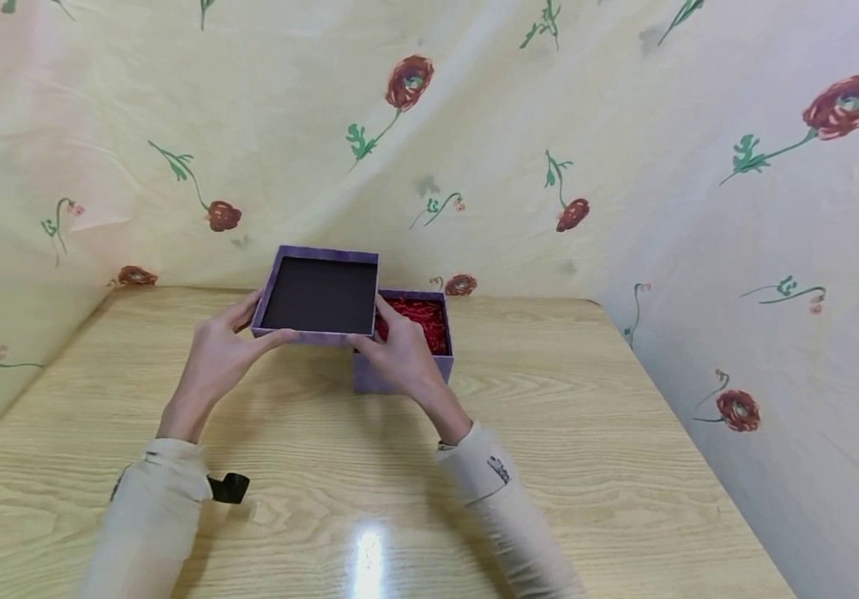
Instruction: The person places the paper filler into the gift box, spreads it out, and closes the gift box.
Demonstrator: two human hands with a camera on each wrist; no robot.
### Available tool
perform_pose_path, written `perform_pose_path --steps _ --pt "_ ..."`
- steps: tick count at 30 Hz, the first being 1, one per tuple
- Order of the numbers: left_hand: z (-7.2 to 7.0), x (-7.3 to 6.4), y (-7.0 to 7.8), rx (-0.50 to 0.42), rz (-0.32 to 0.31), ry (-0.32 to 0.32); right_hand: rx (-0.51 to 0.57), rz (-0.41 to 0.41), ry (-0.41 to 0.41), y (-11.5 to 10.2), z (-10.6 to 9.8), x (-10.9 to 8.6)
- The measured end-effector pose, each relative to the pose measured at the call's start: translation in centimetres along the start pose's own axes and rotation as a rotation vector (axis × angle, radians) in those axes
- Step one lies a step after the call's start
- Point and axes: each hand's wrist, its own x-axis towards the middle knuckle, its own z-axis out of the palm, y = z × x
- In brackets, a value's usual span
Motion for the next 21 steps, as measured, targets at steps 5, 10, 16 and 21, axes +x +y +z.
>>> perform_pose_path --steps 5,10,16,21 --pt "1.0 0.6 0.8 -0.034 0.012 -0.026 -0.002 0.014 0.015 0.4 -1.4 -0.1" --pt "2.0 1.1 1.4 -0.06 0.046 -0.035 0.016 0.022 0.02 0.7 -2.7 -0.3" --pt "3.0 1.7 2.2 -0.059 0.069 -0.044 0.076 0.057 0.016 0.8 -4.1 -0.7" --pt "4.0 2.1 2.8 -0.066 0.096 -0.046 0.103 0.058 0.007 1.2 -5.2 -0.8"
